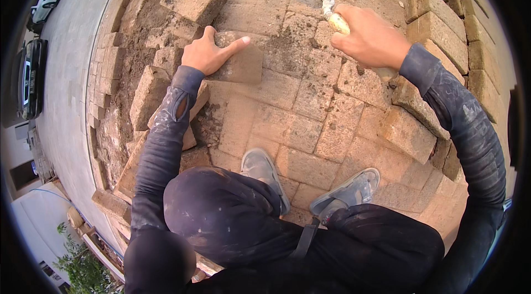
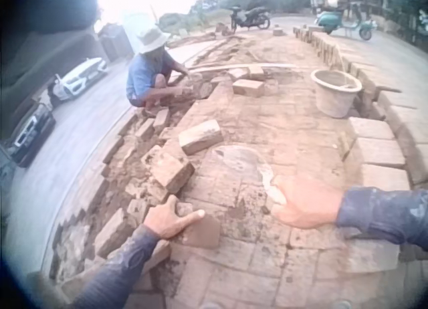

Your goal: The person uses a trowel to apply mortar to the sides of rectangular pavers and places them into a curved pattern on the ground. The person repeatedly picks up pavers, applies mortar, and sets them in place while working alongside another person.

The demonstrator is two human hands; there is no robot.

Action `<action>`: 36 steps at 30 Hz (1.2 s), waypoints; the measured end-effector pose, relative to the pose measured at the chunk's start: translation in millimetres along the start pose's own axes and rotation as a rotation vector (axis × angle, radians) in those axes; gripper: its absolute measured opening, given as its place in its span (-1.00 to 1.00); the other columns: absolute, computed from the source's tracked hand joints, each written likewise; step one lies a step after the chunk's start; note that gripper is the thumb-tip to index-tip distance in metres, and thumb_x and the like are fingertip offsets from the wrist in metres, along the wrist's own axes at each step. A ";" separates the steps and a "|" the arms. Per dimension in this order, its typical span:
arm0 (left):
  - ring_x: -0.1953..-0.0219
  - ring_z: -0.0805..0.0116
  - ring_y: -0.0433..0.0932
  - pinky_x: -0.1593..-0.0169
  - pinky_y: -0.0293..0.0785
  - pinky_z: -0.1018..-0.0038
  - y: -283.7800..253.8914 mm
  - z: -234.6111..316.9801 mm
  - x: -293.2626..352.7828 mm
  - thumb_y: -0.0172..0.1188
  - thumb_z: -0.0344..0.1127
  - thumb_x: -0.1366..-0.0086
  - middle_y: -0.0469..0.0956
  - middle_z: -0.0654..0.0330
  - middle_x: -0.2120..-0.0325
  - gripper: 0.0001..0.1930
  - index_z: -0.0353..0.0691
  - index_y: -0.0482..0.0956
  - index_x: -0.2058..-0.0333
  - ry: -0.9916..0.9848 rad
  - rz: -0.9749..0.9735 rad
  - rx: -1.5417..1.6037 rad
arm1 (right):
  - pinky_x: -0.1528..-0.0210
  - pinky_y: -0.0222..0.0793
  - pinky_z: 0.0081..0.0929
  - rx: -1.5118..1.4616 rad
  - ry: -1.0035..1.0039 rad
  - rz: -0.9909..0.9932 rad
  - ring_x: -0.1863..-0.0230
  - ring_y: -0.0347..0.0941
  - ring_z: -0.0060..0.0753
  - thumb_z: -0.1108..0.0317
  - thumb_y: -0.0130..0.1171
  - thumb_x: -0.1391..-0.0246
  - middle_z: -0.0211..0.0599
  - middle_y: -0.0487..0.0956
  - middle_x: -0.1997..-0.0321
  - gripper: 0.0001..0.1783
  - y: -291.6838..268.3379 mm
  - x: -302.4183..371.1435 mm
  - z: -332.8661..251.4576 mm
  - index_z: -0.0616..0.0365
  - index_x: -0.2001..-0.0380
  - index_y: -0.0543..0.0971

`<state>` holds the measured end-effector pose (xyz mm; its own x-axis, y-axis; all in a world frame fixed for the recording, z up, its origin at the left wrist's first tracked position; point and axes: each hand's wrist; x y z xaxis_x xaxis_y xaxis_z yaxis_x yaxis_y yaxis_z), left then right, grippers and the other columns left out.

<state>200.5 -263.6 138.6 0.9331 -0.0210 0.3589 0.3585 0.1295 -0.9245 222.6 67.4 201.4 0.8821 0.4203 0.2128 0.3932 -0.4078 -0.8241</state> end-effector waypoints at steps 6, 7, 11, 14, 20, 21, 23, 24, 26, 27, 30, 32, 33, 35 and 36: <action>0.02 -0.13 0.63 -0.09 0.51 0.19 14.6 -9.1 -3.8 0.15 0.65 0.02 0.54 -0.45 0.08 0.25 -0.68 0.33 -0.10 -0.047 0.056 0.148 | 0.48 0.50 -0.22 -0.648 0.201 0.139 0.59 0.55 -0.12 0.29 0.11 -0.08 0.00 0.55 0.50 -0.64 144.1 -1.9 -19.1 0.38 0.17 0.39; -0.01 -0.08 0.61 -0.09 0.51 0.21 15.2 -20.7 -9.3 0.24 0.57 0.01 0.51 -0.42 0.02 0.24 -0.68 0.28 -0.18 -0.107 -0.051 0.392 | 0.37 0.49 -0.12 -0.678 0.191 0.223 0.50 0.57 0.04 0.28 0.13 -0.07 0.08 0.57 0.45 -0.63 183.8 -0.1 -29.4 0.37 0.16 0.40; -0.07 0.00 0.59 -0.01 0.57 0.24 24.4 -23.4 -1.8 0.33 0.46 -0.01 0.53 -0.30 0.01 0.16 -0.66 0.31 -0.16 -0.167 0.085 0.675 | 0.12 0.41 0.07 -0.784 0.314 0.258 0.24 0.53 0.41 0.26 0.14 -0.04 0.29 0.59 0.29 -0.59 251.4 6.0 -58.8 0.35 0.12 0.42; -0.05 0.01 0.59 0.08 0.62 0.17 22.3 -35.1 4.4 0.31 0.44 -0.04 0.48 -0.30 -0.05 0.13 -0.65 0.32 -0.16 -0.269 0.034 0.844 | 0.14 0.43 0.05 -0.798 0.315 0.177 0.24 0.55 0.36 0.26 0.14 -0.05 0.29 0.60 0.28 -0.57 238.3 -7.2 -55.9 0.33 0.08 0.41; -0.15 -0.06 0.52 0.08 0.64 0.15 28.2 -59.2 45.2 0.32 0.32 -0.16 0.36 -0.23 -0.18 -0.01 -0.30 0.22 -0.34 -0.427 -0.038 1.077 | 0.28 0.44 0.10 -0.853 0.316 0.417 0.37 0.55 0.32 0.29 0.14 -0.11 0.25 0.59 0.43 -0.64 239.9 21.8 -74.1 0.31 0.13 0.39; -0.21 -0.08 0.47 0.02 0.61 0.12 25.0 -63.0 46.4 0.34 0.31 -0.15 0.34 -0.24 -0.20 0.00 -0.28 0.21 -0.35 -0.432 -0.069 1.044 | 0.29 0.43 0.09 -0.892 0.322 0.457 0.37 0.55 0.33 0.28 0.15 -0.11 0.24 0.58 0.44 -0.64 250.7 24.8 -80.5 0.30 0.13 0.38; -0.34 -0.13 0.28 -0.14 0.49 0.04 16.6 -65.0 48.9 0.42 0.27 -0.08 0.28 -0.22 -0.25 0.03 -0.26 0.20 -0.35 0.139 0.260 0.363 | 0.30 0.42 0.09 -0.963 0.350 0.484 0.37 0.55 0.33 0.28 0.16 -0.12 0.23 0.57 0.46 -0.64 266.3 30.2 -93.2 0.30 0.13 0.38; -0.40 -0.15 0.18 -0.22 0.42 0.01 11.4 -54.1 51.0 0.46 0.25 -0.05 0.25 -0.22 -0.27 0.04 -0.25 0.20 -0.35 0.417 0.399 0.015 | 0.30 0.42 0.09 -0.991 0.386 0.471 0.37 0.55 0.33 0.27 0.17 -0.13 0.23 0.57 0.46 -0.64 272.2 34.5 -98.2 0.30 0.13 0.38; -0.40 -0.17 0.14 -0.37 0.19 0.02 5.0 -41.7 49.9 0.58 0.11 0.13 0.26 -0.10 -0.27 0.13 -0.17 0.18 -0.36 0.579 0.252 -0.160 | 0.31 0.42 0.08 -1.023 0.406 0.461 0.37 0.55 0.32 0.28 0.18 -0.13 0.22 0.57 0.47 -0.65 276.7 37.3 -109.4 0.29 0.14 0.37; -0.38 -0.17 0.16 -0.37 0.20 0.04 4.5 -42.0 43.7 0.60 0.09 0.17 0.28 -0.07 -0.26 0.12 -0.17 0.22 -0.33 0.586 0.195 -0.150 | 0.32 0.42 0.08 -1.028 0.391 0.465 0.38 0.55 0.32 0.29 0.18 -0.13 0.22 0.57 0.47 -0.65 275.6 37.4 -116.2 0.29 0.14 0.37; -0.21 -0.12 0.31 -0.28 0.27 0.08 10.4 -48.3 34.2 0.62 0.01 0.23 0.36 -0.04 -0.11 0.03 -0.18 0.31 -0.23 0.611 0.246 -0.184 | 0.35 0.42 0.04 -1.048 0.297 0.535 0.40 0.55 0.30 0.33 0.18 -0.13 0.20 0.57 0.47 -0.66 265.9 36.8 -129.2 0.30 0.13 0.35; -0.14 -0.12 0.34 -0.23 0.31 0.08 26.2 -54.9 39.6 0.61 -0.01 0.20 0.37 -0.04 -0.05 -0.01 -0.20 0.32 -0.21 0.599 0.333 -0.115 | 0.36 0.42 0.04 -1.056 0.203 0.617 0.41 0.54 0.30 0.34 0.18 -0.14 0.19 0.57 0.47 -0.66 262.2 36.4 -135.8 0.30 0.12 0.34; -0.07 -0.11 0.36 -0.17 0.32 0.10 33.4 -55.4 40.9 0.60 -0.04 0.16 0.34 -0.04 -0.01 -0.04 -0.23 0.30 -0.20 0.606 0.387 -0.117 | 0.36 0.42 0.06 -1.077 0.178 0.645 0.42 0.54 0.29 0.34 0.18 -0.11 0.18 0.57 0.47 -0.63 262.6 35.0 -138.0 0.30 0.11 0.33; -0.07 -0.08 0.35 -0.19 0.32 0.11 42.7 -54.9 41.3 0.60 -0.06 0.17 0.33 -0.04 0.00 -0.05 -0.26 0.29 -0.17 0.579 0.394 -0.046 | 0.34 0.43 0.07 -1.003 0.222 0.563 0.40 0.55 0.30 0.35 0.18 -0.08 0.19 0.57 0.47 -0.62 275.2 26.3 -134.4 0.31 0.11 0.33; -0.08 -0.07 0.34 -0.19 0.32 0.11 46.1 -54.3 43.9 0.60 -0.07 0.17 0.33 -0.04 0.00 -0.06 -0.28 0.29 -0.15 0.557 0.397 -0.010 | 0.33 0.44 0.07 -0.967 0.241 0.515 0.40 0.55 0.30 0.35 0.18 -0.07 0.19 0.58 0.46 -0.61 279.4 24.3 -131.3 0.31 0.11 0.33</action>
<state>259.5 -312.4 104.8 0.8676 -0.4814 -0.1248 -0.0160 0.2239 -0.9745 388.0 -142.7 45.2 0.9836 -0.1048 0.1467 -0.0888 -0.9898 -0.1116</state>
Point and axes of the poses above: each hand's wrist, its own x-axis away from the middle knuckle, its own y-axis out of the palm, z = x × y
